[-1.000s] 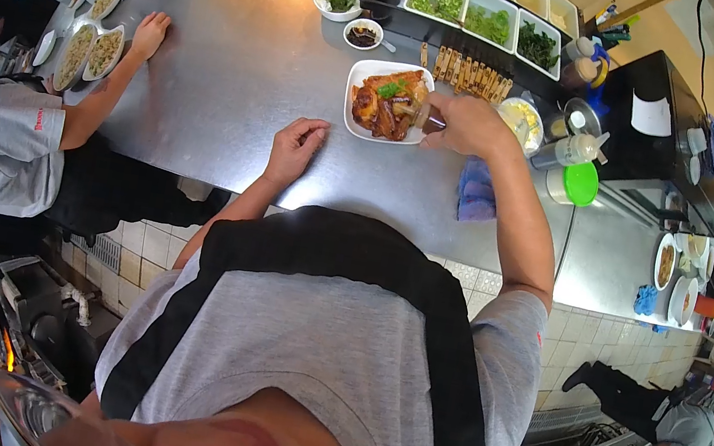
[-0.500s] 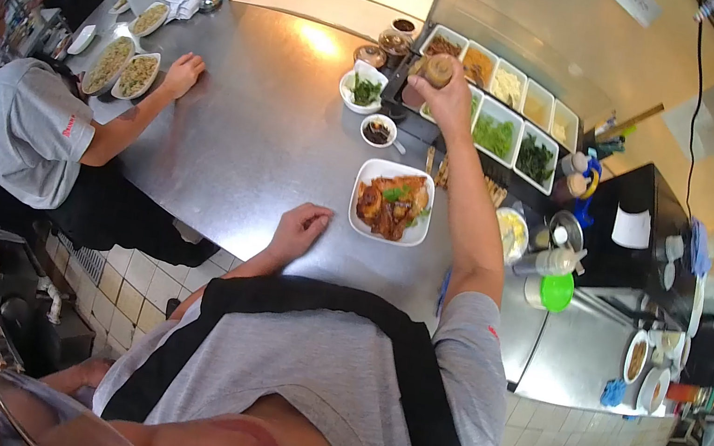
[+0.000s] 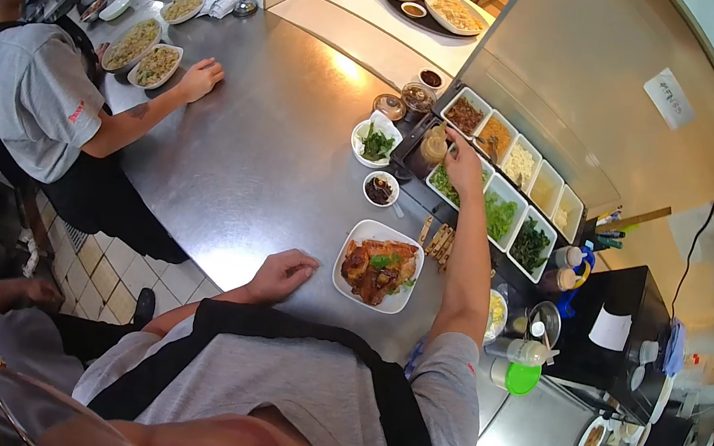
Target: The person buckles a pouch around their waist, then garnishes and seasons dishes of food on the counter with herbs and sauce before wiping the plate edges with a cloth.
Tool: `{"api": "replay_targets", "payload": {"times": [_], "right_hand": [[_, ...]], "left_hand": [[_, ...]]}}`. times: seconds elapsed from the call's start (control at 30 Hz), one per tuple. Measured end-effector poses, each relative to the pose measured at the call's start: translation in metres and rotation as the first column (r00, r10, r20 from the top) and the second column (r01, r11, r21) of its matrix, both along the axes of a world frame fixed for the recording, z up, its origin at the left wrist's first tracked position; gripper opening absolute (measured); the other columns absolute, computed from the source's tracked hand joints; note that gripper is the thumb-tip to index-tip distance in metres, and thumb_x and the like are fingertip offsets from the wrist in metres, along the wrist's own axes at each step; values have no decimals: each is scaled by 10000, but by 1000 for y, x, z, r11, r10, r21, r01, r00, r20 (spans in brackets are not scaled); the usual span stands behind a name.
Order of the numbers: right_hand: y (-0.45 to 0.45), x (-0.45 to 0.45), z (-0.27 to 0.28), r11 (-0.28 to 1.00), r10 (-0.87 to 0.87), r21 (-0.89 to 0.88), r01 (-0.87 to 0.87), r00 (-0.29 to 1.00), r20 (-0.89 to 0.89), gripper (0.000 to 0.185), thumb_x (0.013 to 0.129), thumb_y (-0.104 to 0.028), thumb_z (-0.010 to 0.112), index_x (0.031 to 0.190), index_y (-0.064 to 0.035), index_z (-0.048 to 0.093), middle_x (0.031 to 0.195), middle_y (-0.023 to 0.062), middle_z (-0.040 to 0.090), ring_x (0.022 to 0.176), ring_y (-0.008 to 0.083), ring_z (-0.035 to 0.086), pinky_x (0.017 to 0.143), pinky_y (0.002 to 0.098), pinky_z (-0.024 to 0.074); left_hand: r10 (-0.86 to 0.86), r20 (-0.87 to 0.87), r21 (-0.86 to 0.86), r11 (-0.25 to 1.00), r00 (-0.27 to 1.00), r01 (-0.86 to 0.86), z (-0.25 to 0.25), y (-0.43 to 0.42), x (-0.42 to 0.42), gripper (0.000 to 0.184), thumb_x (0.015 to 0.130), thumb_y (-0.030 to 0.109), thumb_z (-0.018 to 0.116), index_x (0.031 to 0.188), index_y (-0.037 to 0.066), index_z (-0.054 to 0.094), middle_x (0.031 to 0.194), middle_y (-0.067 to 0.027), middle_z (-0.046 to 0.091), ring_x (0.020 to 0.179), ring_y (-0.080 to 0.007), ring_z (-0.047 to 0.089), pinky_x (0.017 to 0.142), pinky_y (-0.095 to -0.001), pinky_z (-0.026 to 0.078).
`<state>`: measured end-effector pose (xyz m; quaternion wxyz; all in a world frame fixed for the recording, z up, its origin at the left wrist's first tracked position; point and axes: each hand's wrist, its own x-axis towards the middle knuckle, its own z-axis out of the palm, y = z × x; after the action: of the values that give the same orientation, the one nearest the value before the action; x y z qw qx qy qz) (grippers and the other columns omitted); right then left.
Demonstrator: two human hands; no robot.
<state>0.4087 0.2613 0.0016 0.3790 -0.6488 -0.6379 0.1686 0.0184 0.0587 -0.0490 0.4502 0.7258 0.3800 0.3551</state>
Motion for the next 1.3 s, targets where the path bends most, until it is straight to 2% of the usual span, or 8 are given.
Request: {"api": "replay_targets", "payload": {"times": [0.1, 0.3, 0.47, 0.53, 0.6, 0.7, 0.87, 1.3], "right_hand": [[8, -12, 14, 998, 52, -38, -41, 936, 347, 522, 721, -212, 708, 1223, -172, 569, 894, 230, 620, 861, 384, 601, 748, 441, 477], [32, 4, -9, 998, -6, 59, -15, 940, 341, 469, 738, -382, 705, 1132, -150, 600, 925, 228, 638, 884, 406, 611, 769, 456, 481], [11, 16, 38, 974, -7, 222, 36, 992, -130, 506, 725, -389, 772, 1067, -56, 602, 933, 100, 689, 820, 221, 654, 759, 336, 498], [-26, 2, 81, 930, -44, 353, 102, 985, -169, 464, 776, -321, 747, 1099, -37, 573, 884, 63, 665, 771, 150, 621, 725, 283, 492], [-60, -4, 107, 909, -67, 392, 143, 978, -199, 410, 795, -230, 705, 1123, -31, 559, 911, 95, 656, 809, 182, 618, 744, 290, 486], [-115, -26, 122, 940, -151, 248, 234, 937, -314, 358, 798, -185, 635, 1109, -21, 572, 973, 152, 647, 900, 277, 620, 793, 338, 473], [-197, -52, 93, 993, 81, -27, -116, 825, -559, 397, 829, -231, 703, 1138, -40, 542, 869, 40, 642, 721, 114, 599, 684, 255, 482], [-301, -106, 54, 916, 75, -397, 52, 951, 298, 470, 731, -273, 755, 1115, -55, 592, 942, 159, 644, 880, 277, 615, 771, 343, 465]], "left_hand": [[-1, 8, -47, 999, 1000, 2, 3, 1, -2, 165, 880, 109, 596, 1009, 26, 657, 844, -69, 623, 666, -128, 581, 625, -248, 484], [110, 338, -562, 820, 934, 107, -10, 12, -9, 200, 916, 164, 597, 1057, 31, 647, 862, -3, 605, 751, -76, 550, 699, -233, 472], [147, 307, -34, 989, 940, -144, 133, 44, -82, 158, 857, 31, 587, 1004, 14, 641, 926, -61, 621, 808, -136, 587, 746, -265, 482], [208, 238, 500, 811, 949, -304, 217, 44, -117, 193, 859, 86, 512, 944, -57, 611, 910, -113, 616, 774, -165, 604, 725, -292, 498], [28, 581, 714, 463, 814, -525, 266, 44, -148, 245, 857, 169, 513, 920, -48, 608, 918, -115, 619, 761, -155, 605, 706, -289, 508], [-443, 384, 919, 270, 810, -287, 322, -2, -160, 245, 860, 172, 515, 937, -43, 602, 931, -114, 614, 777, -155, 600, 715, -288, 503], [-793, 145, 980, 195, 591, 22, 333, -58, -157, 248, 864, 177, 517, 965, -37, 592, 951, -112, 606, 803, -155, 593, 730, -287, 496], [-882, 176, 969, 232, 437, 79, 315, -93, -187, 268, 877, 190, 523, 1039, -19, 565, 1004, -106, 586, 872, -155, 575, 768, -283, 477]]}}
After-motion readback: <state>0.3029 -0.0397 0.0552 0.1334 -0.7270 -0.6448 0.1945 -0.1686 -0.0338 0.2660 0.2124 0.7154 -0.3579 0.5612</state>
